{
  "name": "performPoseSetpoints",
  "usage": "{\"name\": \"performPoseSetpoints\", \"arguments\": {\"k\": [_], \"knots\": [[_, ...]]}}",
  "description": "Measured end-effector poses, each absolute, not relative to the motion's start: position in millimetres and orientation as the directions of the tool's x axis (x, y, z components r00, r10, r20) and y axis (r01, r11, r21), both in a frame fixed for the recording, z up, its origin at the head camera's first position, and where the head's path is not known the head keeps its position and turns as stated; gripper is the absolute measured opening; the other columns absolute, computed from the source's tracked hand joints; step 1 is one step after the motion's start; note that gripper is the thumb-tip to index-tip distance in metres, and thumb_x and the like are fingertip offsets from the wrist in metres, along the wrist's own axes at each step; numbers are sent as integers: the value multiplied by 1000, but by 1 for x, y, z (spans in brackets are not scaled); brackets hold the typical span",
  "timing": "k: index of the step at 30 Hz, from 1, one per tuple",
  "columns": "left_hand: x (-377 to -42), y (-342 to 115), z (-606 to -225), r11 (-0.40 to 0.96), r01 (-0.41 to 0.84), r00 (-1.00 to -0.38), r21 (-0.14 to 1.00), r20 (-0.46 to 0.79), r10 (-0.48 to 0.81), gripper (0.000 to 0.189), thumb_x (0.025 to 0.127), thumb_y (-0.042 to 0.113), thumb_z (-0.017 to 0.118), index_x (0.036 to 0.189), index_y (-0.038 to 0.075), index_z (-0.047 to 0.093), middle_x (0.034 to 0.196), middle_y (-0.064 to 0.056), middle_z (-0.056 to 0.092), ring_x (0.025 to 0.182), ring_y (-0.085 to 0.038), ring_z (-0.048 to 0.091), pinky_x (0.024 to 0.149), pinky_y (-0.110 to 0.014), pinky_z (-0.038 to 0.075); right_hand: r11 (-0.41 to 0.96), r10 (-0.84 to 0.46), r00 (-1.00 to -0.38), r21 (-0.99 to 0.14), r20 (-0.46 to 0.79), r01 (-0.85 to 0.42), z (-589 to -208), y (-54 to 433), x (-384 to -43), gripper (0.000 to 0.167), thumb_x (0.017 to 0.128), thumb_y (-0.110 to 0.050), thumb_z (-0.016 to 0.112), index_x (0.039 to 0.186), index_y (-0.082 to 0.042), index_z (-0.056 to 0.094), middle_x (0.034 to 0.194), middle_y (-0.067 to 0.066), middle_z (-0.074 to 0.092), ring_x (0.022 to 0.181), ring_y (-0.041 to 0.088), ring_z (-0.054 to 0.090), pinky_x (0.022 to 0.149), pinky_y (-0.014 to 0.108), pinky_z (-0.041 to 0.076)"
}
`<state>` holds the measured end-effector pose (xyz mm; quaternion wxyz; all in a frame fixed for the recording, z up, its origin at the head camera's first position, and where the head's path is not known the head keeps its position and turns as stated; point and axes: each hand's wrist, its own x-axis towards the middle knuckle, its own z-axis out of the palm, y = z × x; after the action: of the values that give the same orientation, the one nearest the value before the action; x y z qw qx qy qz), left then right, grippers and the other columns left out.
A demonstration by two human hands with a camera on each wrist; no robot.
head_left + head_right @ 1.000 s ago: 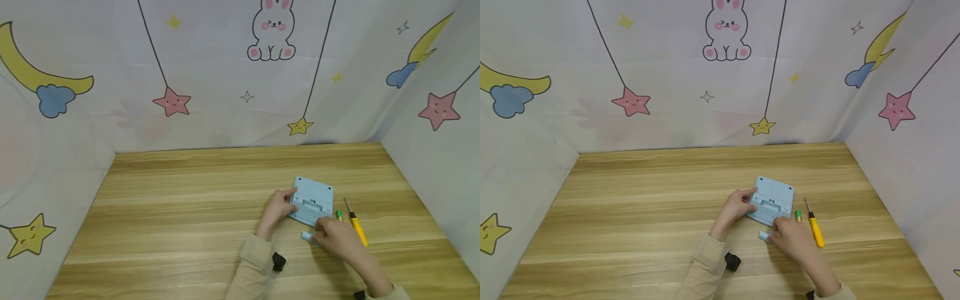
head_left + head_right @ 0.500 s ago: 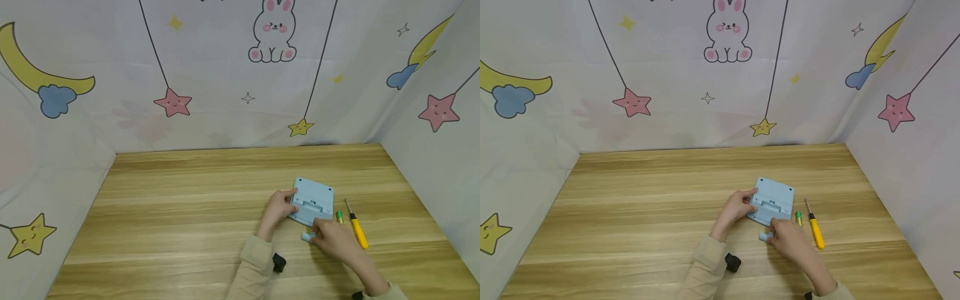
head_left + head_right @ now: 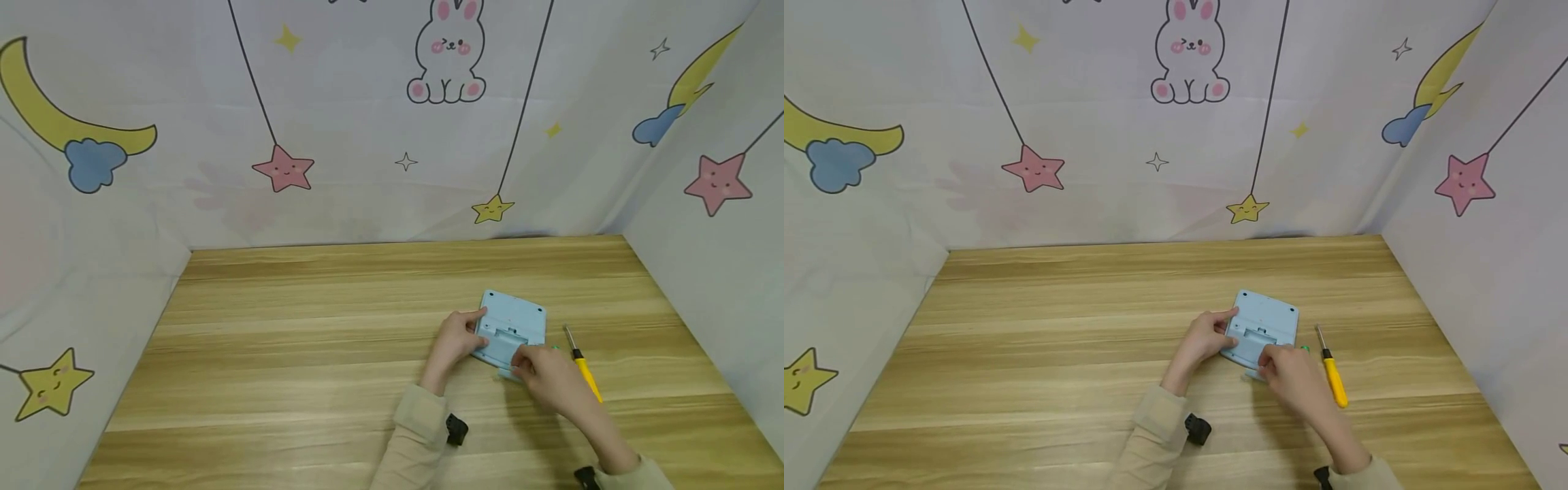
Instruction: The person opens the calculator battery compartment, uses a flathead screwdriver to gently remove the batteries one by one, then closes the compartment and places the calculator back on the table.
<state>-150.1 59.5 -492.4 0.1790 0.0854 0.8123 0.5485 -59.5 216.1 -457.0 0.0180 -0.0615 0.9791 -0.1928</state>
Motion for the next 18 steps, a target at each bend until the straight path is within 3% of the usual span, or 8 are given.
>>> {"name": "performPoseSetpoints", "arguments": {"k": [8,18], "knots": [[-151,59,-493,391,-61,-919,918,-204,336,60,76,-2,74,131,17,60,82,-5,53,66,-11,40,55,-19,34,902,-109,-986,-403,129,-153,-450,224,-73,5,82,-6,72,83,-7,67,70,0,59,60,10,45,55,24,37],[-151,59,-493,384,-53,-919,922,-196,343,60,76,-2,74,131,17,60,79,-3,50,64,-11,40,54,-19,34,871,-58,-987,-475,152,-124,-453,229,-89,3,85,-8,69,86,-5,68,77,4,61,69,14,47,60,25,38]]}}
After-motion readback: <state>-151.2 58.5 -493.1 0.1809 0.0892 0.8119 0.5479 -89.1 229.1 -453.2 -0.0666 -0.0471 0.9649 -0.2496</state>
